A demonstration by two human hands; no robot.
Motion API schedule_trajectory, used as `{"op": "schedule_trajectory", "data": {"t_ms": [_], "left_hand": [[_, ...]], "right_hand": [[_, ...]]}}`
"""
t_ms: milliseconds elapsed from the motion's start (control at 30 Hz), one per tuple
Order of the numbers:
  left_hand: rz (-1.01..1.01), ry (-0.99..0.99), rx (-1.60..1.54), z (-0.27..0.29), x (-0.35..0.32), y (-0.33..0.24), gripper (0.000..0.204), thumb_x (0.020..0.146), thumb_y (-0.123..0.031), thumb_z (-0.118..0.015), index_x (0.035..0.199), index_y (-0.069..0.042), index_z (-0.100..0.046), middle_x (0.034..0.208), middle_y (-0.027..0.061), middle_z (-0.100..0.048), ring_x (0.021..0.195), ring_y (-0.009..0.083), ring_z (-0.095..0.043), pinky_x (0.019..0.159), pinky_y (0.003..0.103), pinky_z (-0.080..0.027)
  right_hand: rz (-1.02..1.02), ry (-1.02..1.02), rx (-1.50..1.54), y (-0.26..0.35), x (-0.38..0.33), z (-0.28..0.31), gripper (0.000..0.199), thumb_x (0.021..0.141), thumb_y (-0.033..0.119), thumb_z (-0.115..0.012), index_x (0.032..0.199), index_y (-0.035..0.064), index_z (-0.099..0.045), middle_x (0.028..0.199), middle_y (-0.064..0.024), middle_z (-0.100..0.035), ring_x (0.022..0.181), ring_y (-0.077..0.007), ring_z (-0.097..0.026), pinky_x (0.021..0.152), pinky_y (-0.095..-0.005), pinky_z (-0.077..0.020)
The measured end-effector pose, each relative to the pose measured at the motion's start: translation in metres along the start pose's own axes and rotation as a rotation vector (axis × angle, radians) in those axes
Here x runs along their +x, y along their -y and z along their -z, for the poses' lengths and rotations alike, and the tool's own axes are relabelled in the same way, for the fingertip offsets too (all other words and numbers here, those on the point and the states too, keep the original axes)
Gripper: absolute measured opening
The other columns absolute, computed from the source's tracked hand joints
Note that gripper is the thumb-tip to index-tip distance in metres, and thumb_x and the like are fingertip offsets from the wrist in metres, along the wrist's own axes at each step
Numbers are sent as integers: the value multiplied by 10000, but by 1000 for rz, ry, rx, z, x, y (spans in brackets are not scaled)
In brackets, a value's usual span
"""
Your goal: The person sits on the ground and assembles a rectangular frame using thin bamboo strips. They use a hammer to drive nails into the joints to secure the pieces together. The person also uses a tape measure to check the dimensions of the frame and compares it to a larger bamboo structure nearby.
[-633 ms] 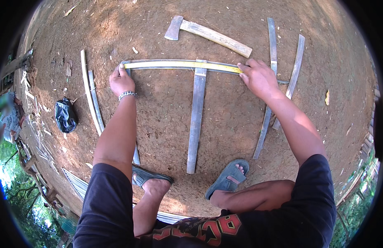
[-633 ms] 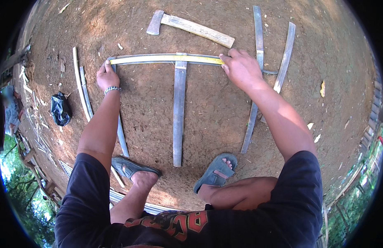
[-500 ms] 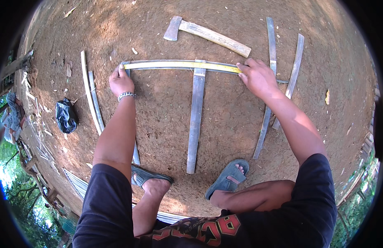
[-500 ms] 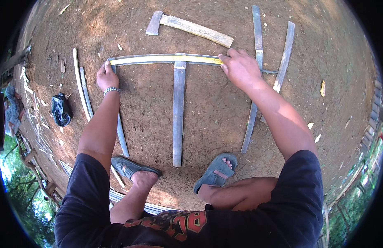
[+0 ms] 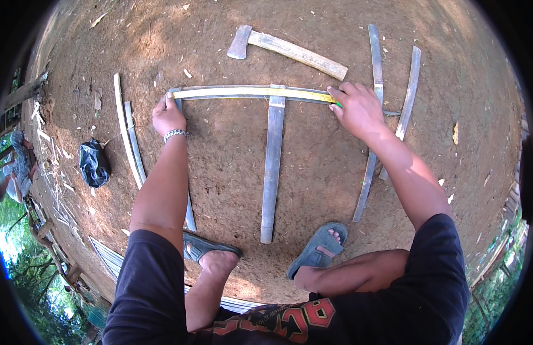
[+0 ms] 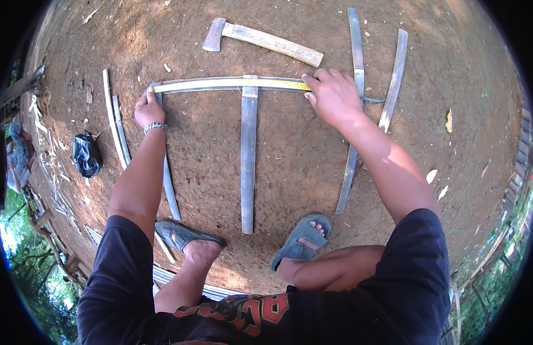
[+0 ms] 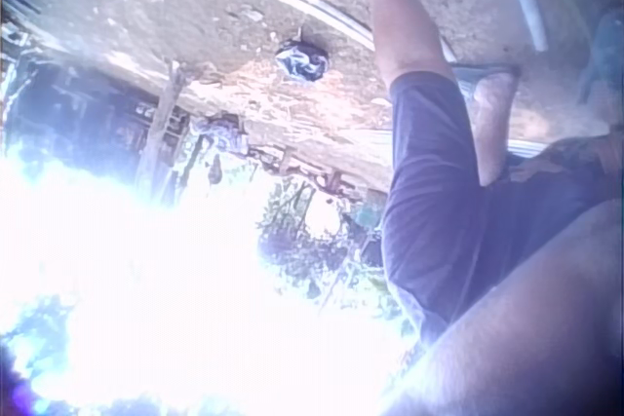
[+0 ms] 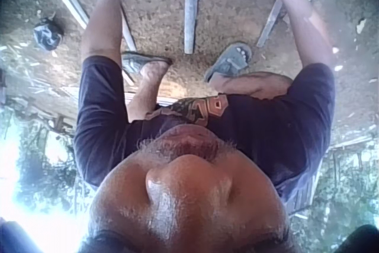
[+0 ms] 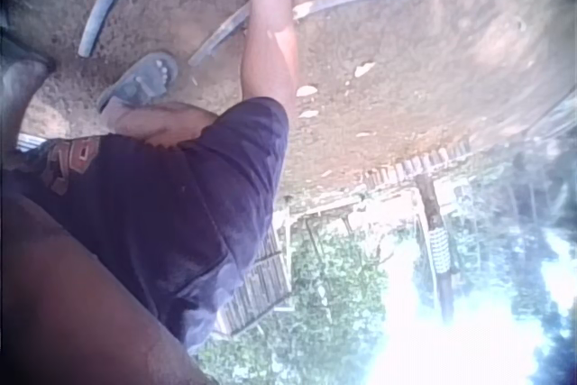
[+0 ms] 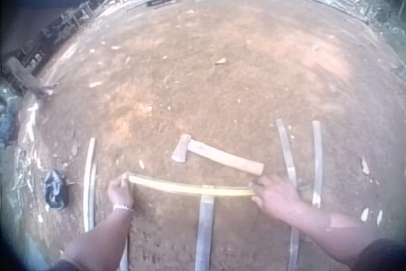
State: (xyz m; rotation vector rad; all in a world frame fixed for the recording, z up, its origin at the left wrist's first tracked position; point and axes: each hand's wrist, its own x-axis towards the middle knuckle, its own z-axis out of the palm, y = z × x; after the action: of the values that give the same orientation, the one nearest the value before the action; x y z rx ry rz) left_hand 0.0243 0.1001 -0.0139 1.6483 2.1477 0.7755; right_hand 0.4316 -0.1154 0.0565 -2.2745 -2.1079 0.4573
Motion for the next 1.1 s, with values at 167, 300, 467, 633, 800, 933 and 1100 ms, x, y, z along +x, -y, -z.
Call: {"op": "schedule_trajectory", "data": {"t_ms": [167,300,467,633,800,933,1100], "left_hand": [[4,-11,60,-2,-1,0,339,977,-358,-663,1142,-87,-783,1133,177,-738,1058,318,-692,973,407,-514],[-13,-29,58,-3,-1,2,335,979,-360,-661,1133,-91,-787,1106,174,-742,1043,322,-692,959,413,-519],[-49,-47,95,-3,-3,-1,339,975,-368,-668,1124,-90,-790,1086,169,-743,1019,318,-695,938,414,-524],[-30,-63,101,-3,-5,-4,356,974,-386,-672,1104,-76,-791,1078,165,-734,1002,320,-697,930,416,-526],[22,-72,54,-6,-4,2,382,979,-406,-666,1081,-60,-789,1068,161,-723,1001,324,-694,927,420,-524],[8,-54,63,-7,-3,4,390,978,-415,-665,1088,-60,-786,1066,157,-718,1003,323,-691,923,424,-524],[-15,-60,120,-6,-1,5,385,979,-411,-662,1087,-64,-788,1063,162,-716,1020,322,-686,933,426,-520]], "right_hand": [[33,-53,-94,15,3,6,491,875,349,-756,1321,159,-678,1194,-39,-669,1194,-241,-584,1126,-457,-342],[40,-61,-87,28,13,6,492,874,358,-757,1318,163,-678,1209,-39,-666,1220,-231,-580,1150,-474,-314],[87,-88,-23,47,27,-7,468,893,345,-734,1313,149,-674,1199,-37,-667,1221,-215,-578,1140,-475,-311],[62,-79,105,60,42,-16,399,865,337,-765,1218,153,-726,1203,-31,-689,1166,-219,-618,1060,-435,-361],[41,-135,232,63,47,-26,352,845,313,-788,1152,145,-755,1138,-40,-714,1115,-234,-643,1012,-414,-392],[40,-157,260,62,48,-31,348,833,298,-800,1141,143,-759,1121,-36,-719,1105,-234,-647,990,-407,-407],[50,-193,258,61,50,-36,340,822,296,-806,1125,146,-766,1105,-24,-724,1097,-221,-650,978,-400,-418]]}}
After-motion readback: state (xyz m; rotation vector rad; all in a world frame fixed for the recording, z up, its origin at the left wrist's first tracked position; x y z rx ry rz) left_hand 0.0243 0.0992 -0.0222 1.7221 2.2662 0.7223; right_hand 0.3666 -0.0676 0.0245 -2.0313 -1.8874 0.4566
